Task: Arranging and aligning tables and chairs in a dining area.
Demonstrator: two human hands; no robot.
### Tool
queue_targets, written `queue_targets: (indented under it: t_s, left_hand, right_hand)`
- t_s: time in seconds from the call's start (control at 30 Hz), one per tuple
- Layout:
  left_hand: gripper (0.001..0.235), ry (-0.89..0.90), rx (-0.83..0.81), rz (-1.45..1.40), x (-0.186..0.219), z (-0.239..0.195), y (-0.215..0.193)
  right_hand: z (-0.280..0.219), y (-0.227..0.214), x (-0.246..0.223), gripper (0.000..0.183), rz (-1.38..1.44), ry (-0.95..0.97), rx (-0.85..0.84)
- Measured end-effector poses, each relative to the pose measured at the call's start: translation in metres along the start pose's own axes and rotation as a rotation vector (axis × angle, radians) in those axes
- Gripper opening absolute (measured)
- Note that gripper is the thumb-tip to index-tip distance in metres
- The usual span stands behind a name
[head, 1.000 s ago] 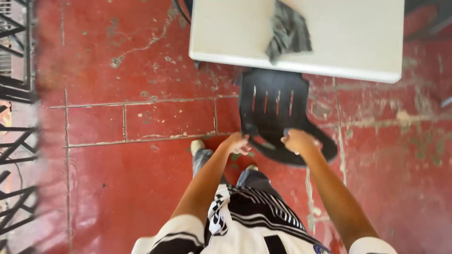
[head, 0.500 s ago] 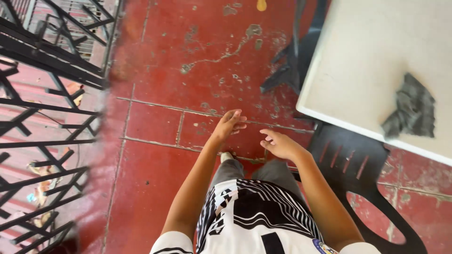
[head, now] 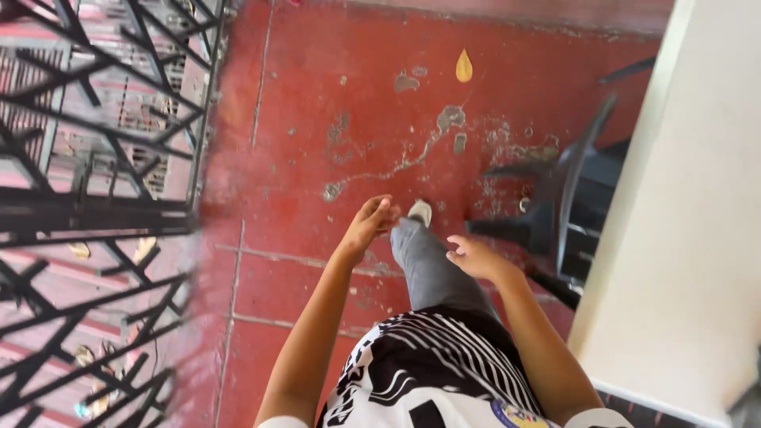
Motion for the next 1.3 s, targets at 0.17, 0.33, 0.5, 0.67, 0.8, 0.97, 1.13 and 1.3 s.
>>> queue_targets:
  t_s: [0.17,0.33,0.5,0.67,0.8,0.97,1.13,1.3]
  left_hand:
    - [0.064,-0.037,-0.038,0.005,0.096,0.117,-0.051]
    - [0.066,-0.042,-0.16,0.053,0.173,0.23,-0.083]
    - [0.067,-0.148,-0.281,0.2,0.208,0.387,-0.132]
    - [0.064,-0.176,-0.495,0.529,0.253,0.572,-0.183]
    - [0.061,-0.209,-0.498,0.552,0.215,0.7,-0.228]
    - [0.059,-0.165,-0.432,0.596,0.111,0.856,-0.225]
    - [0.053,-0.046,-0.328,0.366,-0.01,0.953,-0.175]
    - [0.052,-0.123,-0.331,0.546,-0.064,0.984,-0.131]
  right_hand:
    - [0.1,-0.112,-0.141,0.057,-0.018,-0.047,0.085]
    - [0.164,-0.198,-0.271,0.054,0.144,-0.039,0.206]
    - [0.279,-0.272,-0.306,0.056,0.229,-0.055,0.279]
    - [0.416,-0.336,-0.262,0.054,0.433,0.068,0.449]
    - [0.521,-0.333,-0.182,0.051,0.649,0.116,0.627]
    - [0.649,-0.333,-0.071,0.04,0.511,0.223,0.777]
    - [0.759,-0.354,0.041,0.037,0.349,0.2,0.758]
    - [0.838,-0.383,0.112,0.042,0.386,0.387,0.728]
Point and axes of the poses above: each hand's wrist, its own z-axis towards the middle knuckle, its own y-axis out of the palm, x = y × z, the point moved 3 cm from there along z, towards the middle knuckle, and after that the axes turned 15 degrees about z, right-handed, at the moved point
